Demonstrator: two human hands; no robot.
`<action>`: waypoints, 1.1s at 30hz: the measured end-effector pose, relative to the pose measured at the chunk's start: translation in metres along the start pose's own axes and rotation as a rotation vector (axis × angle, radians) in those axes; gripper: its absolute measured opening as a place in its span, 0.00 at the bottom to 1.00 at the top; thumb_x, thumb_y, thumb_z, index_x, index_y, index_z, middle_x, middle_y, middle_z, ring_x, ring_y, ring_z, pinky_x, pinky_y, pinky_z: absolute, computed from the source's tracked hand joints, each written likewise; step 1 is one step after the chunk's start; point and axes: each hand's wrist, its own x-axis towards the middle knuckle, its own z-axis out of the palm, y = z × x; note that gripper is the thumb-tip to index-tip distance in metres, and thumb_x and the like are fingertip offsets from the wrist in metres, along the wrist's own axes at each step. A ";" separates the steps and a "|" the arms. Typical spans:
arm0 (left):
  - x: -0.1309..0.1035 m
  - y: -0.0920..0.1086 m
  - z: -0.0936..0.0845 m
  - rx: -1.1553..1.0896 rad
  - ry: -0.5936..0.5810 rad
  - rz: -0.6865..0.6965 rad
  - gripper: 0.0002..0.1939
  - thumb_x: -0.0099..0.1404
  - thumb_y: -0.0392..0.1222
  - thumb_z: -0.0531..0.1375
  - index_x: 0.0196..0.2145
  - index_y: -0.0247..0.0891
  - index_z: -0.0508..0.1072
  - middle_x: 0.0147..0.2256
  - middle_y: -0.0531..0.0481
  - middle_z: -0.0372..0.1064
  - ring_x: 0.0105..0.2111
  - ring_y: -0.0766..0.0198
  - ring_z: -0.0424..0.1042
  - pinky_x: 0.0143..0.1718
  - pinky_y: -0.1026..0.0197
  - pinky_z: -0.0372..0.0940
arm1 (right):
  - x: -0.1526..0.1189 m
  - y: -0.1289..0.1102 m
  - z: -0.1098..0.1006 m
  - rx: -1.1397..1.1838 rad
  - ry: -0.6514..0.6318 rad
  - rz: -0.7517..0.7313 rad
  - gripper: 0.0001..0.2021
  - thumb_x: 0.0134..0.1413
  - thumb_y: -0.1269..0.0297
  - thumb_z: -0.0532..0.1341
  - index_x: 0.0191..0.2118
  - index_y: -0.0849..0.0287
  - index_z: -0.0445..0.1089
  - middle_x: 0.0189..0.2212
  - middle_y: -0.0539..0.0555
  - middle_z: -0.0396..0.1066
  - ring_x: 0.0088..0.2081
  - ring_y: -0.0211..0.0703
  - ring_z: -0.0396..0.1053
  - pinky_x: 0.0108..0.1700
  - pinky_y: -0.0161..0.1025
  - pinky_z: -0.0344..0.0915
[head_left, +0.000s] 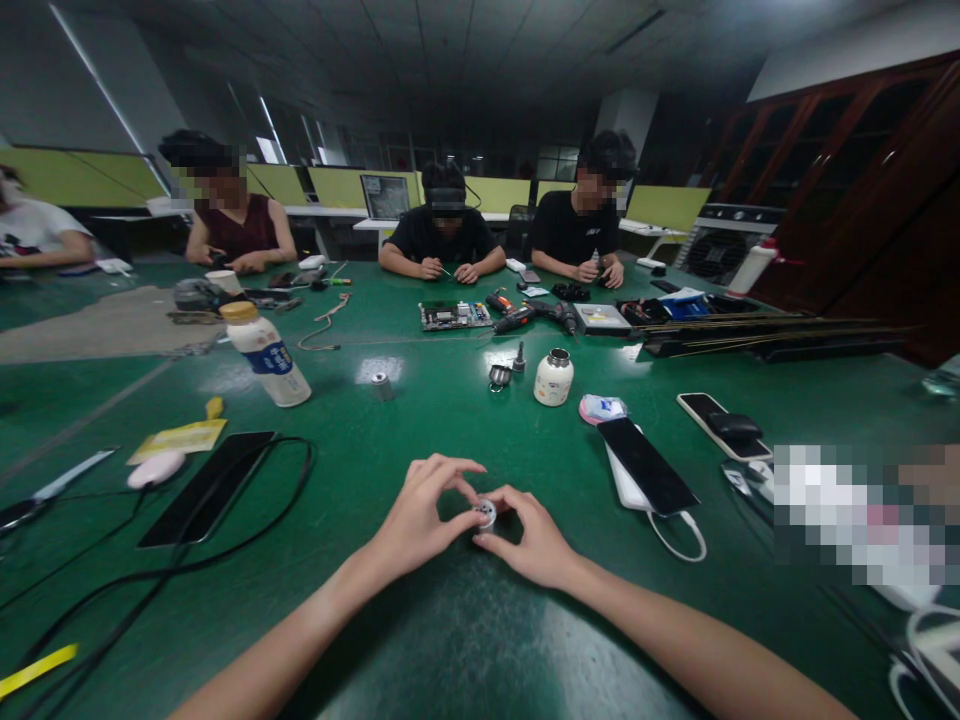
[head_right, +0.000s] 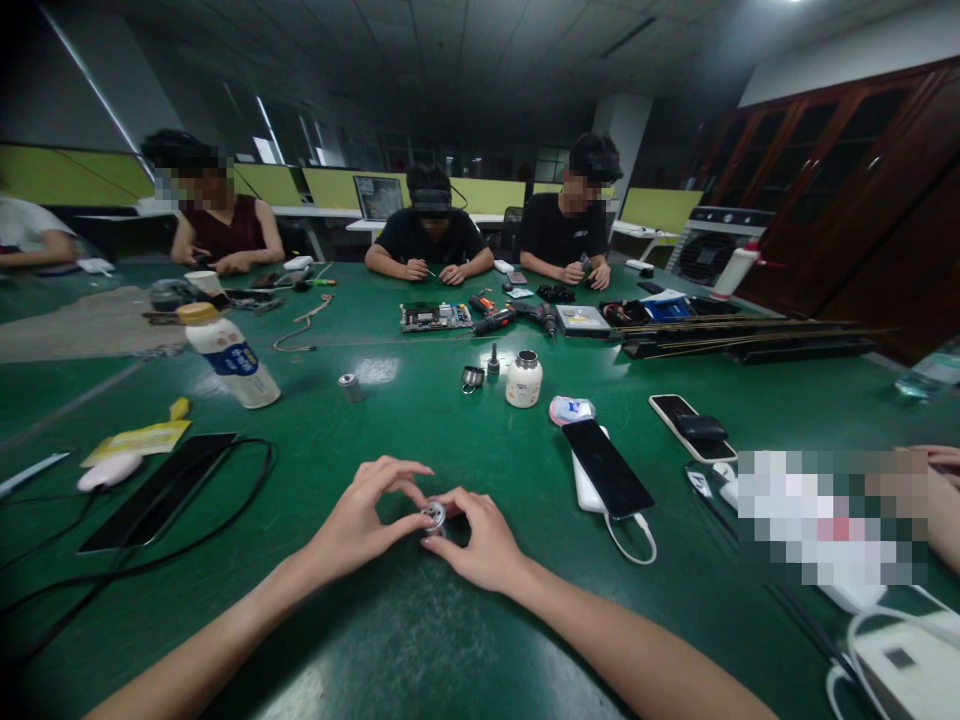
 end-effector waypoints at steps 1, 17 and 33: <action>0.001 0.000 -0.002 -0.002 0.011 -0.014 0.23 0.58 0.46 0.67 0.49 0.43 0.67 0.34 0.54 0.78 0.45 0.54 0.69 0.48 0.53 0.55 | 0.000 0.000 0.000 0.001 -0.001 0.001 0.15 0.49 0.63 0.69 0.43 0.53 0.69 0.39 0.48 0.75 0.41 0.45 0.72 0.45 0.42 0.62; 0.001 -0.003 0.004 0.000 0.245 -0.054 0.09 0.64 0.43 0.62 0.42 0.43 0.72 0.34 0.52 0.80 0.42 0.56 0.73 0.48 0.52 0.58 | 0.000 -0.002 -0.001 -0.017 0.007 0.004 0.16 0.49 0.63 0.68 0.44 0.55 0.69 0.39 0.51 0.75 0.41 0.46 0.72 0.45 0.43 0.62; 0.002 -0.013 0.004 -0.239 0.099 -0.084 0.12 0.64 0.44 0.62 0.45 0.41 0.70 0.35 0.51 0.80 0.41 0.57 0.77 0.50 0.53 0.62 | 0.000 -0.002 0.000 -0.033 -0.002 0.012 0.15 0.49 0.63 0.68 0.44 0.54 0.69 0.39 0.51 0.75 0.41 0.46 0.71 0.45 0.43 0.62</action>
